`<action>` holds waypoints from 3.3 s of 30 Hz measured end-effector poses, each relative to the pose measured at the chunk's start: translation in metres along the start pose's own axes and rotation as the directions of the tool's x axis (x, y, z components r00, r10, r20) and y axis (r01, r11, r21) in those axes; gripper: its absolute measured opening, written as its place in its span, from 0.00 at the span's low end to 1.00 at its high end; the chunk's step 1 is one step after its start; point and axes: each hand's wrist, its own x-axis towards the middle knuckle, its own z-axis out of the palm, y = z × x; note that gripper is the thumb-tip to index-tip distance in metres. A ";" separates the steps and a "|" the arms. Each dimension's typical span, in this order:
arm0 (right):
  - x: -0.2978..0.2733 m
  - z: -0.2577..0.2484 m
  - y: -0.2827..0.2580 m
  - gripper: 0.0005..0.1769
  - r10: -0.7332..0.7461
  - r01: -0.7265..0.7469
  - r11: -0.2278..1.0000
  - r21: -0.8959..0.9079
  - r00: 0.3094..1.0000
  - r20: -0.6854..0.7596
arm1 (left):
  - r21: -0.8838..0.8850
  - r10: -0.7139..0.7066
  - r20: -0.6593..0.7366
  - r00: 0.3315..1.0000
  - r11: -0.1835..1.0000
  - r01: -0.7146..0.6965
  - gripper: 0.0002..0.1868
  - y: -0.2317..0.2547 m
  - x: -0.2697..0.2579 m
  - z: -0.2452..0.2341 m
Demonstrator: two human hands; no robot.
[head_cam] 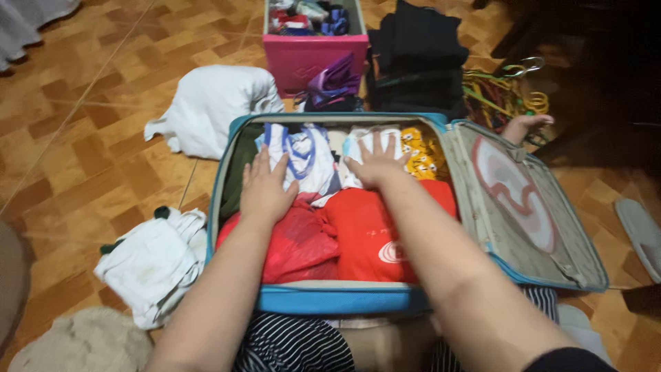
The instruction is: The person sits on the floor and packs various folded clothes into a blue suitcase. They place shirts, pants, and a towel inside, then close and zip the suitcase. Finally, they pick up and fold a pair of socks.
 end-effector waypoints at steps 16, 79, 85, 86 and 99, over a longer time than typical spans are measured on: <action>-0.059 0.014 -0.007 0.48 -0.081 0.094 0.989 -0.116 0.990 0.115 | -0.239 -0.032 -0.043 0.999 0.971 0.021 0.31 -0.011 -0.007 -0.012; -0.075 0.008 -0.009 0.48 -0.100 0.103 0.993 -0.055 0.994 0.047 | -0.059 -0.890 -0.082 0.449 0.454 0.889 0.23 -0.272 -0.172 -0.002; -0.075 0.009 -0.008 0.48 -0.109 0.111 0.992 -0.053 0.993 0.040 | -0.266 -0.955 -0.129 0.267 0.293 0.918 0.29 -0.287 -0.168 0.008; -0.075 0.009 -0.008 0.48 -0.110 0.112 0.992 -0.053 0.993 0.039 | -0.293 -0.969 -0.173 0.178 0.223 0.930 0.39 -0.299 -0.165 0.014; -0.073 0.011 -0.007 0.49 -0.118 0.118 0.993 -0.023 0.993 0.025 | -0.843 -0.706 -0.352 0.614 0.525 0.120 0.24 -0.108 -0.073 -0.121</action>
